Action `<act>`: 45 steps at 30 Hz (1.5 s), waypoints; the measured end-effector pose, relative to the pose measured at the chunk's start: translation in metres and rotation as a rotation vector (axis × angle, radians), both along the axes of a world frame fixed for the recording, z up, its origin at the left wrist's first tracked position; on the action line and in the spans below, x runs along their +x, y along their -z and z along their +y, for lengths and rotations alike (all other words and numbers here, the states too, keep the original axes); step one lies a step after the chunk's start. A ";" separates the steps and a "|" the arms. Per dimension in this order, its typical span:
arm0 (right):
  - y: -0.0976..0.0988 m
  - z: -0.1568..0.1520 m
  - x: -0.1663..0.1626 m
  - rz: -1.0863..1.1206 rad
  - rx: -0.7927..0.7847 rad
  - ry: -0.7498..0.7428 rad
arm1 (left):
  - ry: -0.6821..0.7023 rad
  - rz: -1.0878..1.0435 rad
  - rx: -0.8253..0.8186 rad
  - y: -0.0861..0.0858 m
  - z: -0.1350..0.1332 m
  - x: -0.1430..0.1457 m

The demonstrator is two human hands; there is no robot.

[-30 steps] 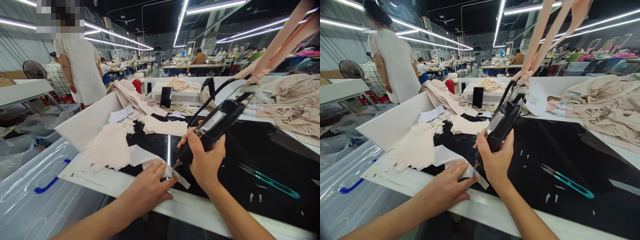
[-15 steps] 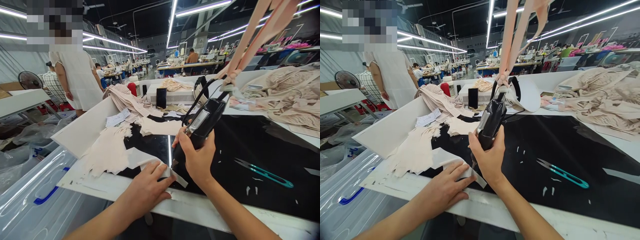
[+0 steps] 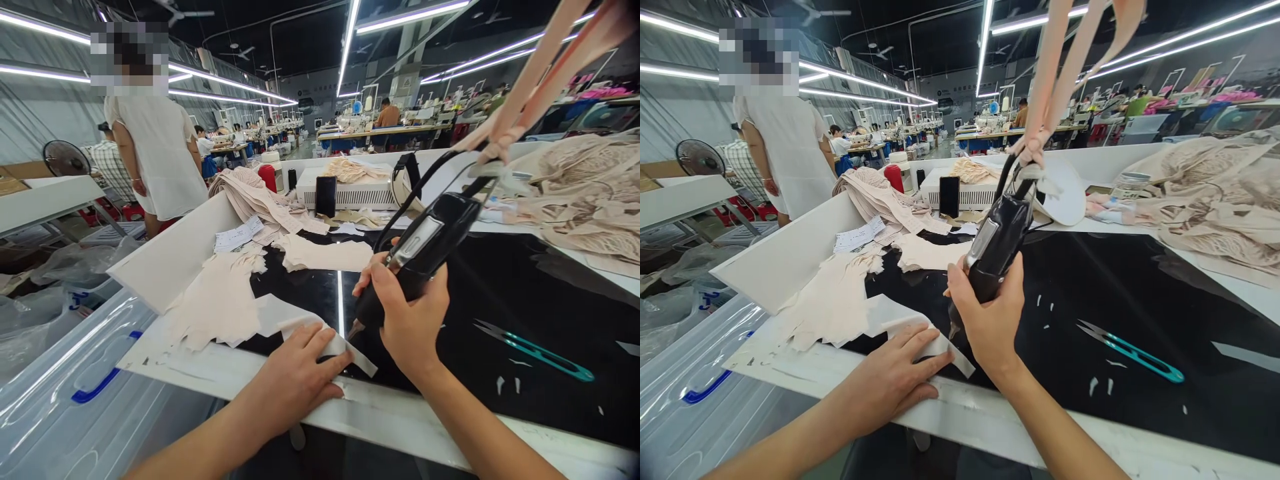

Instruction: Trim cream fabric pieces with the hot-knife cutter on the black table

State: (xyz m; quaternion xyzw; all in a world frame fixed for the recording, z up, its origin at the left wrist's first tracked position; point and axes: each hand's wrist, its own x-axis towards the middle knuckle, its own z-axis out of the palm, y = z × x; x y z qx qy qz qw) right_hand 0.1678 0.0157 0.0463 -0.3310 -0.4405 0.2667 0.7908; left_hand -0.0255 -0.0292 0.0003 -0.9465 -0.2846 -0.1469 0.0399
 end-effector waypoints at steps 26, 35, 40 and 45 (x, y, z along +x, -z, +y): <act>0.004 0.003 -0.004 -0.056 0.015 -0.022 | 0.027 -0.056 -0.067 0.005 0.002 -0.003; 0.008 -0.011 -0.002 -0.046 0.009 -0.005 | 0.001 -0.109 -0.242 0.001 0.005 -0.010; 0.009 -0.015 -0.001 -0.042 0.006 -0.013 | 0.010 -0.087 -0.225 0.001 0.005 -0.009; 0.008 -0.012 0.000 -0.024 -0.010 -0.033 | 0.001 -0.068 -0.221 0.000 0.003 -0.010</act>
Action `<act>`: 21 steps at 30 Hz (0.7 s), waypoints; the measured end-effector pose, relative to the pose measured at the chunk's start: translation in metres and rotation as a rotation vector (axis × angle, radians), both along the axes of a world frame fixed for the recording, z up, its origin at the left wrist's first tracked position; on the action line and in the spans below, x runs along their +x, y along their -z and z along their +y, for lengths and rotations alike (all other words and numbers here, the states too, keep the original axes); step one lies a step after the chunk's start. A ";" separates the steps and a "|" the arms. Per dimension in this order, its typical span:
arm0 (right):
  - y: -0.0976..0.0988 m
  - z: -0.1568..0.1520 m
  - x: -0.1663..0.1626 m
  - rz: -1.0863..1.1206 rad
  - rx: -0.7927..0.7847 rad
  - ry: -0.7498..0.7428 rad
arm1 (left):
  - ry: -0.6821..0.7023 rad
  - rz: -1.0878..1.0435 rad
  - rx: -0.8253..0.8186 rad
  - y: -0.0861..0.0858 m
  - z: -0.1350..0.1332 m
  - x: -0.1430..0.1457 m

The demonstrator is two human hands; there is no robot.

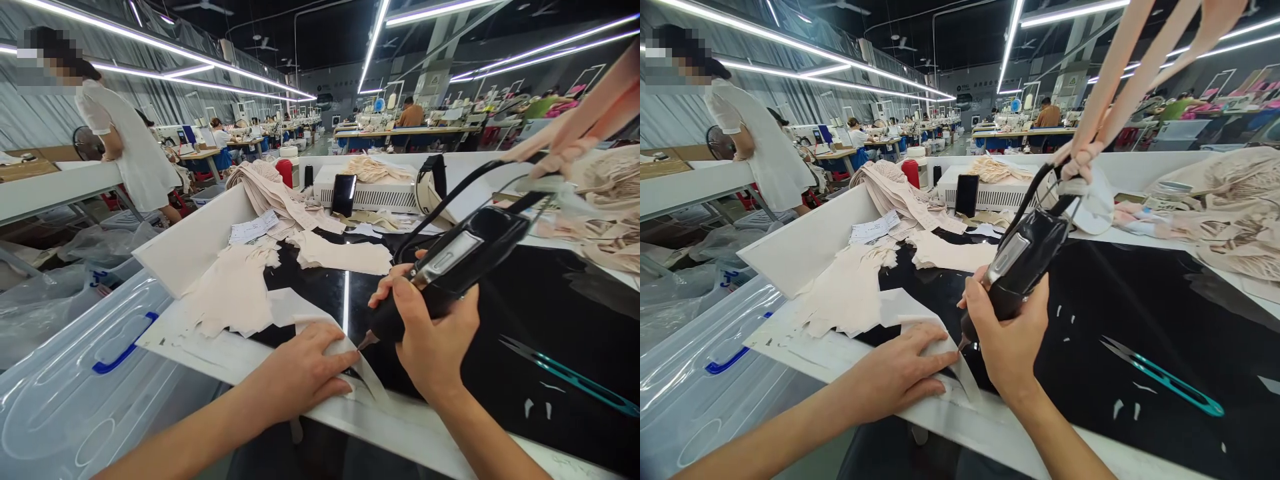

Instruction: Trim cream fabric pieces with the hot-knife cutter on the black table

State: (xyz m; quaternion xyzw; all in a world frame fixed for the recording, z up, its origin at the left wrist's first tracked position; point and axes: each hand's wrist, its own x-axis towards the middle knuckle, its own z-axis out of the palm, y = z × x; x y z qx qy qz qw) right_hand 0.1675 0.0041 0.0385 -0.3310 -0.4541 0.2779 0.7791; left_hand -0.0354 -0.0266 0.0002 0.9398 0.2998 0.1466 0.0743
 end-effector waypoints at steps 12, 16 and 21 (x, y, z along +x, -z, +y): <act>0.000 0.022 -0.011 0.042 0.019 -0.011 | -0.004 -0.033 0.041 0.007 0.000 0.002; 0.000 0.021 -0.012 0.032 0.025 -0.031 | -0.007 -0.037 0.040 0.007 0.000 0.002; -0.001 0.021 -0.012 0.009 0.024 -0.026 | -0.005 -0.041 0.024 0.007 0.000 0.002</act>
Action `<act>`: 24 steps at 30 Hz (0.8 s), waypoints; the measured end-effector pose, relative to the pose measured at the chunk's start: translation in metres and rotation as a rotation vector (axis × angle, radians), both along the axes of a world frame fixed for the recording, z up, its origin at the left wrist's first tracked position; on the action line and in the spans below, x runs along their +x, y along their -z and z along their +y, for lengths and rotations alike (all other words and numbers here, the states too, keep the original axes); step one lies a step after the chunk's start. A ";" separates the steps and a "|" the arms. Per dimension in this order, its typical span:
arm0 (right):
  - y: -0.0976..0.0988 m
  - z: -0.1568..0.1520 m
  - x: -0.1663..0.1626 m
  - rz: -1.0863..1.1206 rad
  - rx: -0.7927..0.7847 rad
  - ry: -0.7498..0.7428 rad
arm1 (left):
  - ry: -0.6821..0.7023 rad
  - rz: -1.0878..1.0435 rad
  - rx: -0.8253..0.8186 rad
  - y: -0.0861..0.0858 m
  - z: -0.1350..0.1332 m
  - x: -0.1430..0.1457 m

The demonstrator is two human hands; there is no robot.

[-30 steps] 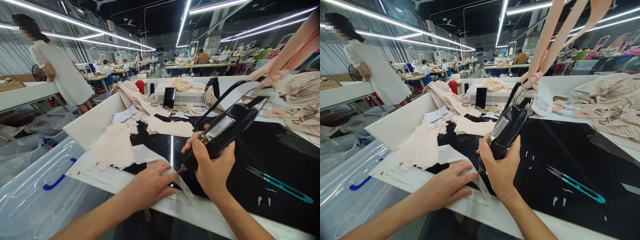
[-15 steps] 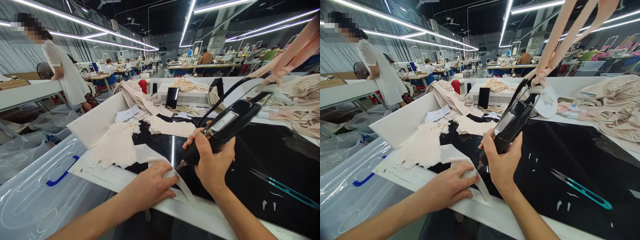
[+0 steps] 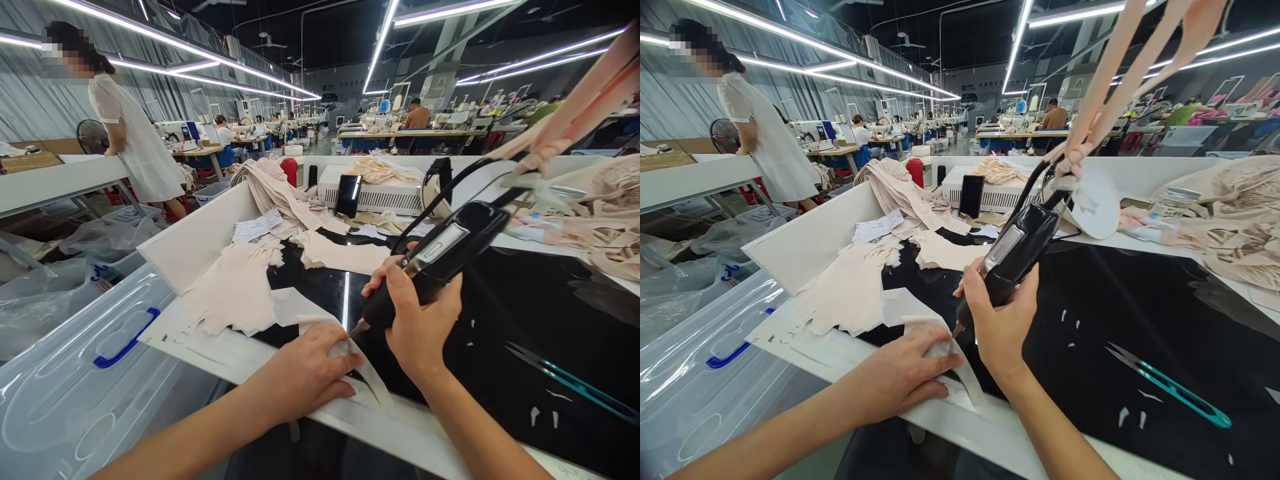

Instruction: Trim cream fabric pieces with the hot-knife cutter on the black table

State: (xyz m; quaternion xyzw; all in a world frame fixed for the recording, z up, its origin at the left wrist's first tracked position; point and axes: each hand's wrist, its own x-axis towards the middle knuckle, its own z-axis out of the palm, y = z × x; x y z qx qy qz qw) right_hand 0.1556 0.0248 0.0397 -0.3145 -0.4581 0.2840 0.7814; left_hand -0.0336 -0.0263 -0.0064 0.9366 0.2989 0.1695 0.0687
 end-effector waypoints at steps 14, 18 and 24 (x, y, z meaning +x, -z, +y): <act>0.001 0.001 -0.001 -0.010 -0.005 -0.003 | -0.010 0.020 0.046 0.000 -0.005 -0.002; -0.001 0.000 -0.001 0.017 -0.002 -0.019 | -0.008 0.026 0.056 0.000 -0.005 -0.002; -0.002 -0.002 -0.004 0.012 -0.011 -0.014 | -0.012 0.026 0.046 0.000 -0.004 -0.002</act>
